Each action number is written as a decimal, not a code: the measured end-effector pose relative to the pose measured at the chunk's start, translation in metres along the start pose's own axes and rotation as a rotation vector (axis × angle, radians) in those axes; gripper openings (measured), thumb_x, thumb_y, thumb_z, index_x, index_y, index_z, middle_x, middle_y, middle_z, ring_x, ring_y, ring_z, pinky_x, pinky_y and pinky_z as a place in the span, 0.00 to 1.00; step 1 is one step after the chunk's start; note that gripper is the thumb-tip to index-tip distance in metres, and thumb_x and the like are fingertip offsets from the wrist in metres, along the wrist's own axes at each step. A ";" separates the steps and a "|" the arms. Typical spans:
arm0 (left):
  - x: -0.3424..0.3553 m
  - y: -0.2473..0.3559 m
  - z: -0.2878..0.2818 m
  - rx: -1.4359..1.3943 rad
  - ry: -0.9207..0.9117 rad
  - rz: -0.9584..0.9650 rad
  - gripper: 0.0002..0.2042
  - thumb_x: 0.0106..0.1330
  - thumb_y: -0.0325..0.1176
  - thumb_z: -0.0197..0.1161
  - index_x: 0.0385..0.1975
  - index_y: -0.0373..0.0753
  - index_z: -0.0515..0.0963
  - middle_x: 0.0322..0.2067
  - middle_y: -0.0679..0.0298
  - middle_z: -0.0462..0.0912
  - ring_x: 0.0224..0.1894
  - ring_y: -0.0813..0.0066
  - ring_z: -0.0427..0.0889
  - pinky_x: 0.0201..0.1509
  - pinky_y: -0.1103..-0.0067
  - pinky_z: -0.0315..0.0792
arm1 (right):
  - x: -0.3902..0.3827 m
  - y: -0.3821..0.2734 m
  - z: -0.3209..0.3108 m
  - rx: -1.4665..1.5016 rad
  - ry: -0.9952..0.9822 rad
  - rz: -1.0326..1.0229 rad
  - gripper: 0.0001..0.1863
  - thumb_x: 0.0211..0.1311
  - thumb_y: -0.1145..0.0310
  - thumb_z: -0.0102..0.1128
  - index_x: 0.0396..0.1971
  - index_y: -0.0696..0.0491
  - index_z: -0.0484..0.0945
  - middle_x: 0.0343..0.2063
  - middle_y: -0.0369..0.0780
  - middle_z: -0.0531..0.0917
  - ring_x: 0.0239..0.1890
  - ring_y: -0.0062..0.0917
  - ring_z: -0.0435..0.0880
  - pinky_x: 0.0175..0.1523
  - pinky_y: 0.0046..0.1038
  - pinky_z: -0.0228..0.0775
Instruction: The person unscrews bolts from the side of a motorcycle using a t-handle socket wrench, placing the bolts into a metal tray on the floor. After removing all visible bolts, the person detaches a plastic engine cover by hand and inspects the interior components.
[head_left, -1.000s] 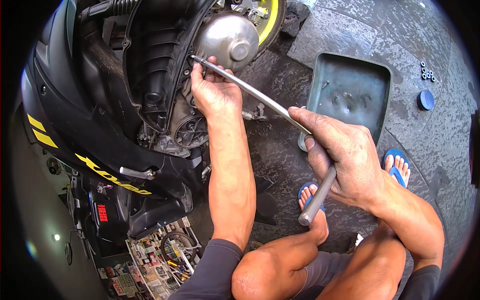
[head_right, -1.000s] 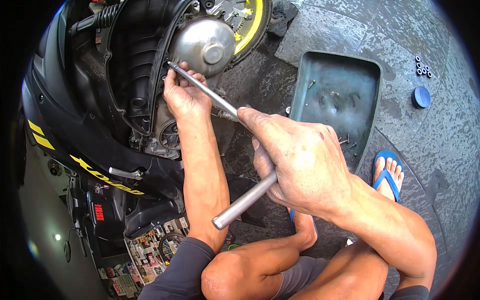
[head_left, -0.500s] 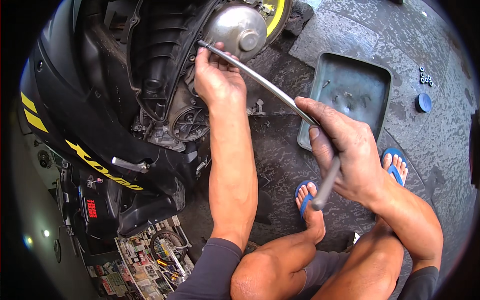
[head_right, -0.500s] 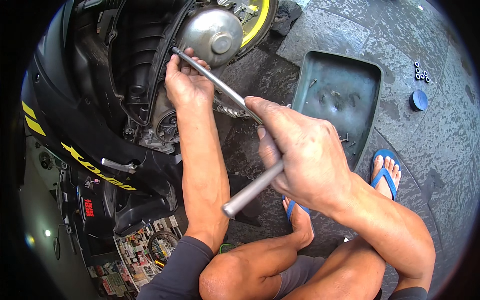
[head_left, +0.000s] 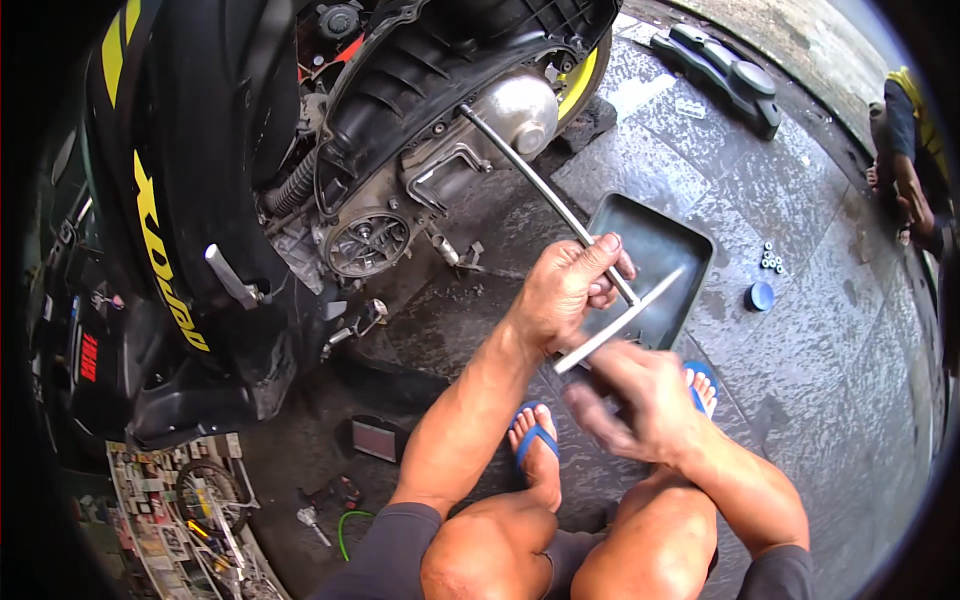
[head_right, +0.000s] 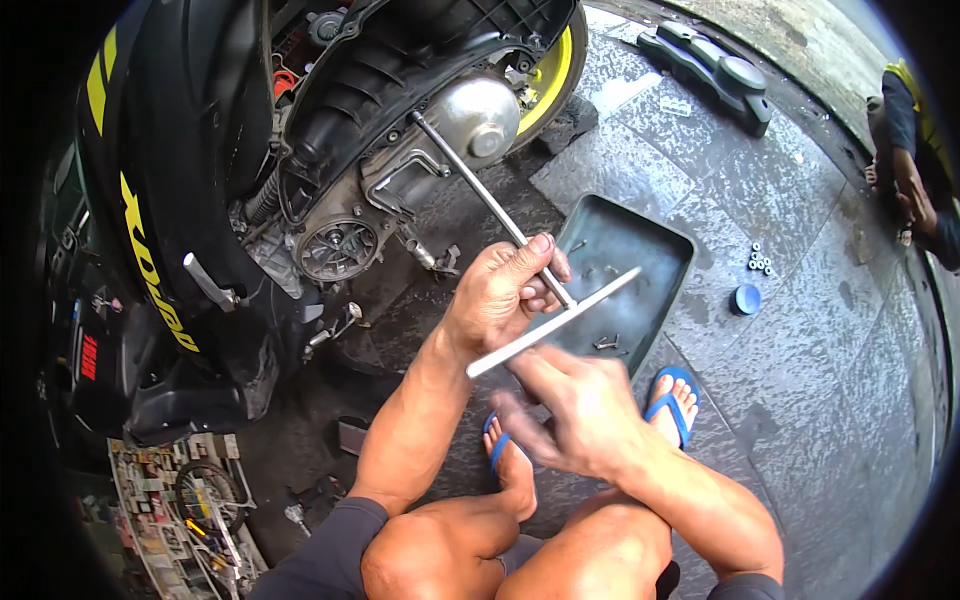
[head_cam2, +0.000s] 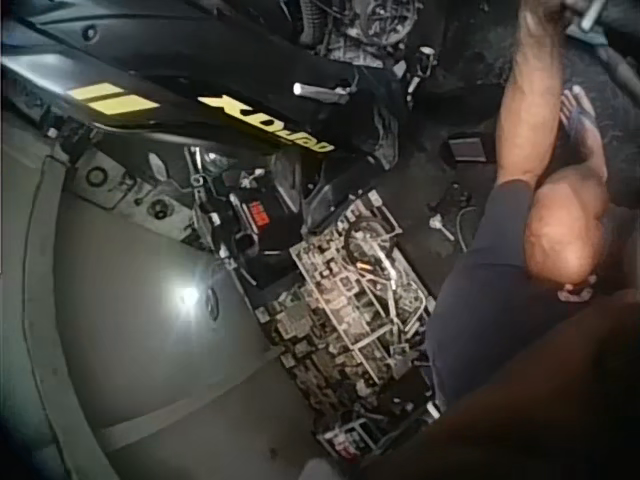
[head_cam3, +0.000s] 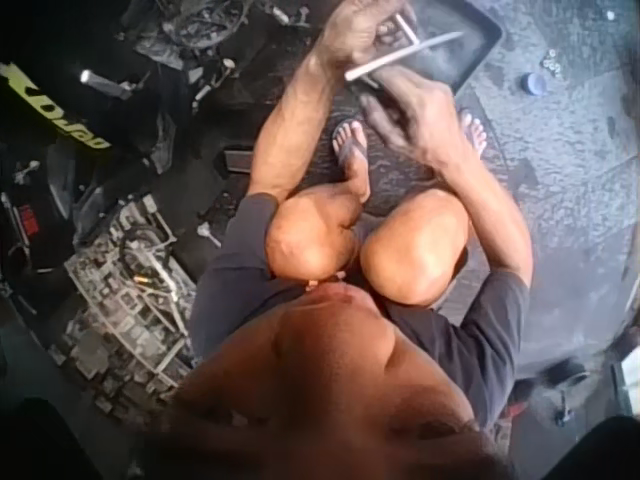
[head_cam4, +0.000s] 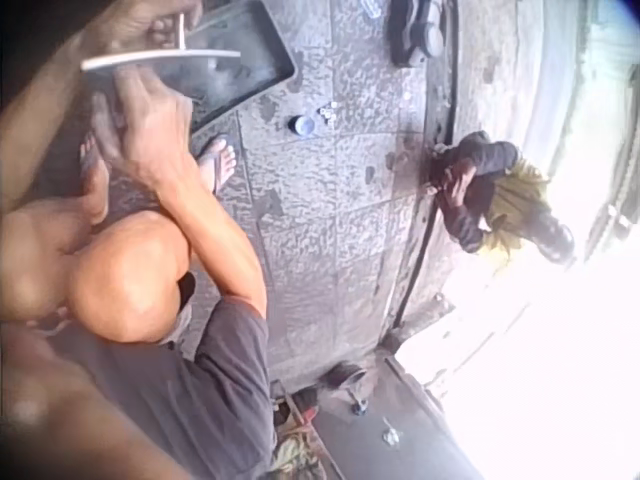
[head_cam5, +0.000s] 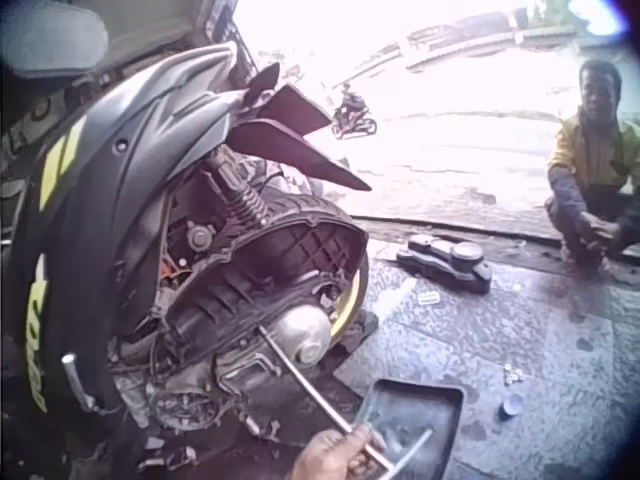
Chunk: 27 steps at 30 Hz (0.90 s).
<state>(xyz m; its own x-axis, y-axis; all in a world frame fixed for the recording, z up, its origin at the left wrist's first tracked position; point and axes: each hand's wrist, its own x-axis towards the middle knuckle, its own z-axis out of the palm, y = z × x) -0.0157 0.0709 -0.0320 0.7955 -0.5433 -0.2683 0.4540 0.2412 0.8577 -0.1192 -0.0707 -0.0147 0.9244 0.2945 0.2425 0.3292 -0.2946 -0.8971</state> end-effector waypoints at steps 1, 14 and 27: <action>-0.002 0.001 0.000 -0.043 -0.006 -0.021 0.20 0.72 0.45 0.54 0.27 0.33 0.78 0.14 0.76 0.61 0.19 0.86 0.62 0.26 0.85 0.60 | -0.001 -0.001 -0.006 -0.112 0.126 -0.138 0.17 0.57 0.71 0.58 0.46 0.59 0.77 0.23 0.46 0.79 0.22 0.31 0.80 0.29 0.29 0.72; 0.013 0.010 0.011 -0.114 0.017 0.186 0.15 0.70 0.40 0.58 0.26 0.34 0.78 0.14 0.73 0.67 0.17 0.87 0.64 0.25 0.84 0.63 | -0.041 0.001 0.017 -0.261 -0.876 0.388 0.14 0.54 0.65 0.52 0.34 0.49 0.86 0.33 0.47 0.85 0.37 0.37 0.85 0.44 0.37 0.76; 0.006 0.016 0.001 -0.149 0.020 0.242 0.13 0.66 0.40 0.62 0.27 0.35 0.80 0.14 0.74 0.69 0.17 0.88 0.65 0.24 0.86 0.60 | -0.020 0.010 0.027 -0.287 -0.525 0.497 0.18 0.54 0.69 0.51 0.44 0.54 0.82 0.35 0.54 0.83 0.40 0.46 0.83 0.51 0.41 0.73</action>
<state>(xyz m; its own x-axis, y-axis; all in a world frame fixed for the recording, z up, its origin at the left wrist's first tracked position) -0.0041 0.0710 -0.0193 0.8949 -0.4401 -0.0731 0.3025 0.4782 0.8245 -0.1397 -0.0546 -0.0383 0.7876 0.4371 -0.4343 0.0029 -0.7074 -0.7068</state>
